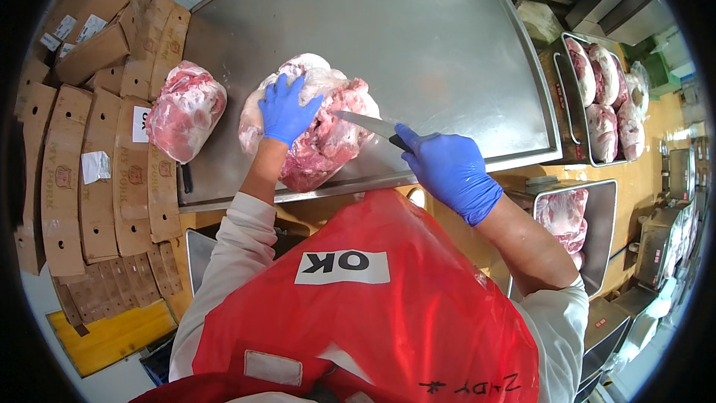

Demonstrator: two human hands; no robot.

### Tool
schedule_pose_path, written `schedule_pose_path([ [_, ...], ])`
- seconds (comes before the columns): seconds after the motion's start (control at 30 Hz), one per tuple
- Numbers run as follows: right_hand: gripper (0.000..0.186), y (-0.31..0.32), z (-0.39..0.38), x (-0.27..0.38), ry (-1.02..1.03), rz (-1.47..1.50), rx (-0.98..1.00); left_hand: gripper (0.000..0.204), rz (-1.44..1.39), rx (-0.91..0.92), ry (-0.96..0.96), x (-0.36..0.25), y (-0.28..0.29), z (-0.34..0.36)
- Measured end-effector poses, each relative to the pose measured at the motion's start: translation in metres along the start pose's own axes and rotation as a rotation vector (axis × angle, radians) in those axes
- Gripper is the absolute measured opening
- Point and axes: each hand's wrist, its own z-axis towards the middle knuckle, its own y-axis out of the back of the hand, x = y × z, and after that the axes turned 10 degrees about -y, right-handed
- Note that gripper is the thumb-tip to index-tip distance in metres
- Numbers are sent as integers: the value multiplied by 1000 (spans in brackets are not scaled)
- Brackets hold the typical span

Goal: The person uses a knife to trim fat and separate a large piece of raw meat on a stainless steel table. They place the trimmed portion into a metal tray, then submerge a vacuum-sealed package of meat into a water bath before removing it and placing it on the table.

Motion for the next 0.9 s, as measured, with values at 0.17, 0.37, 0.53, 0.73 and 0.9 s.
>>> schedule_pose_path([
  [0.17, 47, 6, 4, 4, 4, -7, 3, 62, -17, -54, -92, 13, -7, -1],
  [0.37, 42, 39, 26, 14, 101, -122, -18, 73, -248, -65, -119, 37, -5, 4],
  [0.53, 39, 53, 53, 28, 110, -240, 97, 114, -55, 32, 114, 52, 10, 6],
  [0.73, 22, 86, 97, 59, 191, -383, 198, 111, -184, 197, 203, 64, 27, 13],
  [0.9, 20, 92, 138, 79, 268, -418, 211, 111, -261, 232, 300, 77, 28, 25],
])
